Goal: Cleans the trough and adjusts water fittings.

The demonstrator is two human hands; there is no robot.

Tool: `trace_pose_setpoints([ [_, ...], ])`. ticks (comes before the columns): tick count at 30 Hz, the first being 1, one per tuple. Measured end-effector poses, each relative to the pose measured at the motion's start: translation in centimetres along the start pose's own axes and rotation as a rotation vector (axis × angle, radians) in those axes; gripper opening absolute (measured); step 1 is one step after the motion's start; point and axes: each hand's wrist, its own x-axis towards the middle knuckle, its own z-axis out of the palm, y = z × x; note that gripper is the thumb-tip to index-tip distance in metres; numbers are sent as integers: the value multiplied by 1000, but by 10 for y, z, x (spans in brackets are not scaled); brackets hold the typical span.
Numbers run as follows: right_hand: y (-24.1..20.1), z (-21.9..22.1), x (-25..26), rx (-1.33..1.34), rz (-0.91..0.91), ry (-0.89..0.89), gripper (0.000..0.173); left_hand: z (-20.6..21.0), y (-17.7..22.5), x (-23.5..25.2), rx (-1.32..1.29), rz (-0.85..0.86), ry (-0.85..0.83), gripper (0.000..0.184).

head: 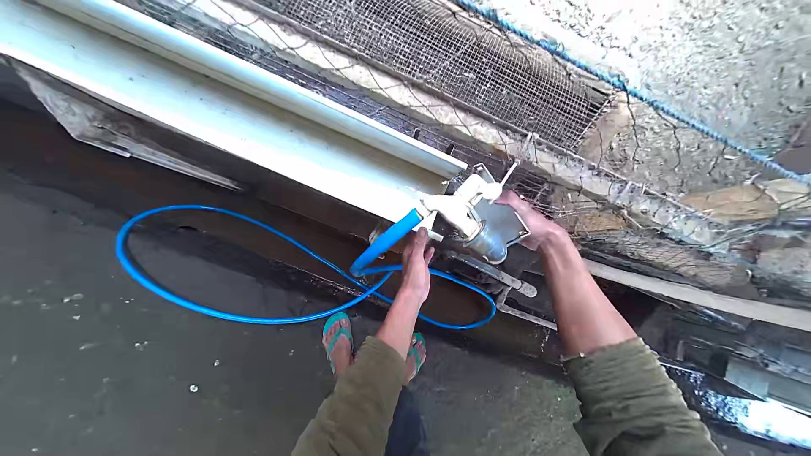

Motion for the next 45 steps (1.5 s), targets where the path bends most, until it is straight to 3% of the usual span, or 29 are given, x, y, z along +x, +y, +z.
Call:
trace_pose_setpoints([
  [7,4,38,24,30,-124,66,38,7,3,1,-66,29,55,47],
  [10,10,51,29,40,-132,56,61,8,6,-4,-52,55,56,44],
  [13,9,65,25,65,-186,92,58,10,10,-6,-56,59,66,40],
  [16,22,65,29,124,-233,48,69,14,17,-9,-57,39,65,34],
  [19,31,62,44,99,-219,44,86,8,13,-1,-66,-5,67,45],
  [22,30,67,47,119,-215,70,95,11,22,-6,-83,-55,46,38],
  [26,26,68,48,109,-217,6,107,-3,-1,6,-119,-17,-28,58],
  [28,30,54,47,69,-181,-76,96,-2,-11,8,-153,-18,13,60],
  [31,20,46,35,134,-74,-69,38,9,5,1,-122,-41,67,47],
  [34,46,49,36,271,-278,-13,20,13,9,-1,-166,-28,95,37],
  [36,52,56,39,390,-402,-34,23,11,2,1,-209,4,91,36],
  [40,50,70,39,435,-415,19,24,1,-1,5,-183,34,40,44],
  [41,48,64,39,383,-370,16,22,0,-6,8,-171,33,25,50],
  [43,38,52,38,318,-91,78,27,-1,-19,6,-132,6,39,62],
  [45,16,50,48,308,54,184,31,3,-8,5,-141,-8,77,51],
])
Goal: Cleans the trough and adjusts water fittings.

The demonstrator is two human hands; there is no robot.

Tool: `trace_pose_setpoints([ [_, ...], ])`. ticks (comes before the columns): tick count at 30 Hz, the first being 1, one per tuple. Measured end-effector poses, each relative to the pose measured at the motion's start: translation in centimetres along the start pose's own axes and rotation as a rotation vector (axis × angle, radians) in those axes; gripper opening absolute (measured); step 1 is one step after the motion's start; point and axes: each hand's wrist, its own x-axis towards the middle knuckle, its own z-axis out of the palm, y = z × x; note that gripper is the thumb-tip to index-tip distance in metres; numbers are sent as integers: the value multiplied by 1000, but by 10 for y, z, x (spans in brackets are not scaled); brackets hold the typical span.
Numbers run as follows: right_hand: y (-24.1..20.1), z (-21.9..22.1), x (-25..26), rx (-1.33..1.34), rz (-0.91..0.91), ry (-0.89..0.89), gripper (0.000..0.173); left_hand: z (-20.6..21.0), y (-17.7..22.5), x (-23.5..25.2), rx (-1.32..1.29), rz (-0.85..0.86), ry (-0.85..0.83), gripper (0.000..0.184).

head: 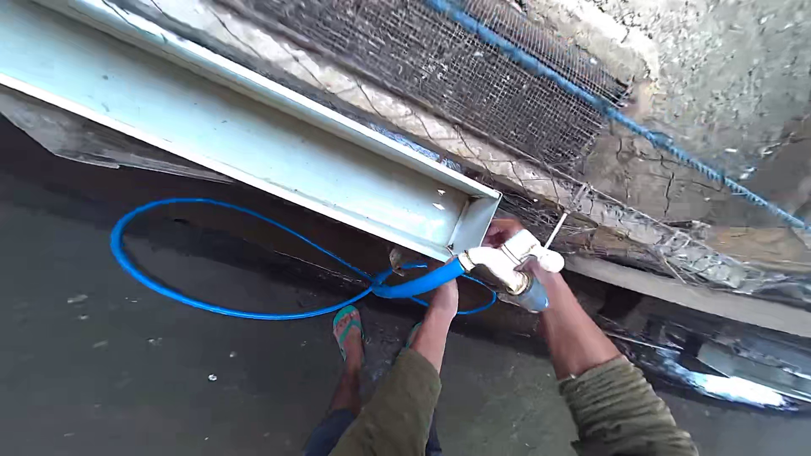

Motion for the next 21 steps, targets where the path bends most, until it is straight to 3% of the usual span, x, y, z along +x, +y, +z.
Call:
trace_pose_setpoints([
  [4,-16,9,7,202,8,202,37,1,6,-2,-31,-16,-29,45],
  [7,-12,24,14,171,14,366,29,-4,-3,0,-40,-17,-38,45],
  [9,-22,29,16,96,34,366,22,-4,-3,3,-81,4,-44,41],
  [11,-21,21,11,46,28,228,25,-4,-3,5,-72,31,-64,58],
  [13,8,-8,1,62,-56,-17,45,-2,-6,0,-79,20,-60,76],
  [14,28,-15,-3,90,-132,6,45,0,-5,1,-86,21,-46,79],
  [16,72,-13,-25,216,-238,273,42,-2,-1,1,-66,27,-61,70],
  [18,112,10,-56,251,-288,489,35,-3,2,1,-18,46,-98,75],
  [21,132,55,-68,354,-221,464,37,-2,8,0,48,43,-144,71],
])
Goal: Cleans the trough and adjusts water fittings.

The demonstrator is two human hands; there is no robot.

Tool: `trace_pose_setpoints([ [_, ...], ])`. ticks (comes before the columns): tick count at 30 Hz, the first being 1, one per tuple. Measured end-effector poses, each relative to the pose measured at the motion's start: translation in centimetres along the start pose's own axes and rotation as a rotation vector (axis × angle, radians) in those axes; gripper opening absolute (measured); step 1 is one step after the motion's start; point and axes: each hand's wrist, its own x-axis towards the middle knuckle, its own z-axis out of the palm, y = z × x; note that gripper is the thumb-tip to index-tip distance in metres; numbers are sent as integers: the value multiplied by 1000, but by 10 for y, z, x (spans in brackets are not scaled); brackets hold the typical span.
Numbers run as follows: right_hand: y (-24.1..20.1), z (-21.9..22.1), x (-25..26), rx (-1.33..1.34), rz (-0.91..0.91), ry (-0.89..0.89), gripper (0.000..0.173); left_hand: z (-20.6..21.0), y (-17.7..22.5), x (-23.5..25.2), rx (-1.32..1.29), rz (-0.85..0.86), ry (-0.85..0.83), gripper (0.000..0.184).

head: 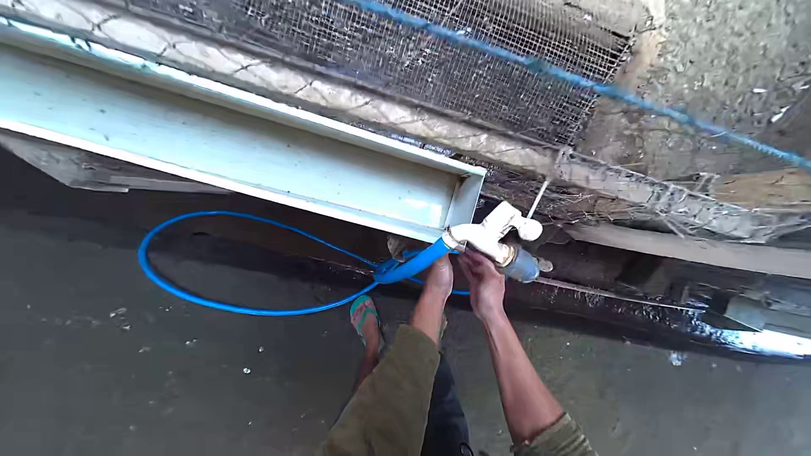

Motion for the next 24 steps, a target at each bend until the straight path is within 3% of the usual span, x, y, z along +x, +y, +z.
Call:
trace_pose_setpoints([
  [2,6,18,0,47,17,-36,38,-3,1,-2,12,-29,-41,65],
  [5,7,43,2,6,-62,-46,35,-5,-2,0,-31,-61,-43,21],
  [6,9,44,1,-5,-68,-40,37,-8,-3,-3,-24,-82,-35,17],
  [10,8,54,5,-83,-132,8,41,-7,4,1,46,-104,21,11],
  [14,-2,32,6,-202,-104,-100,40,2,0,-8,130,-157,48,22],
  [17,21,19,0,-223,-228,-193,38,-8,0,-12,53,-126,5,33],
  [19,65,4,-14,-393,-324,-102,37,-44,6,-25,65,-169,-127,65],
  [20,100,-7,-17,-458,-284,-71,36,-75,9,-33,126,-192,-197,70],
  [22,184,-28,-6,-582,26,-97,41,-164,0,-52,352,-177,-171,46],
  [24,273,-31,27,-618,403,-139,45,-288,-14,-84,546,-257,55,30],
])
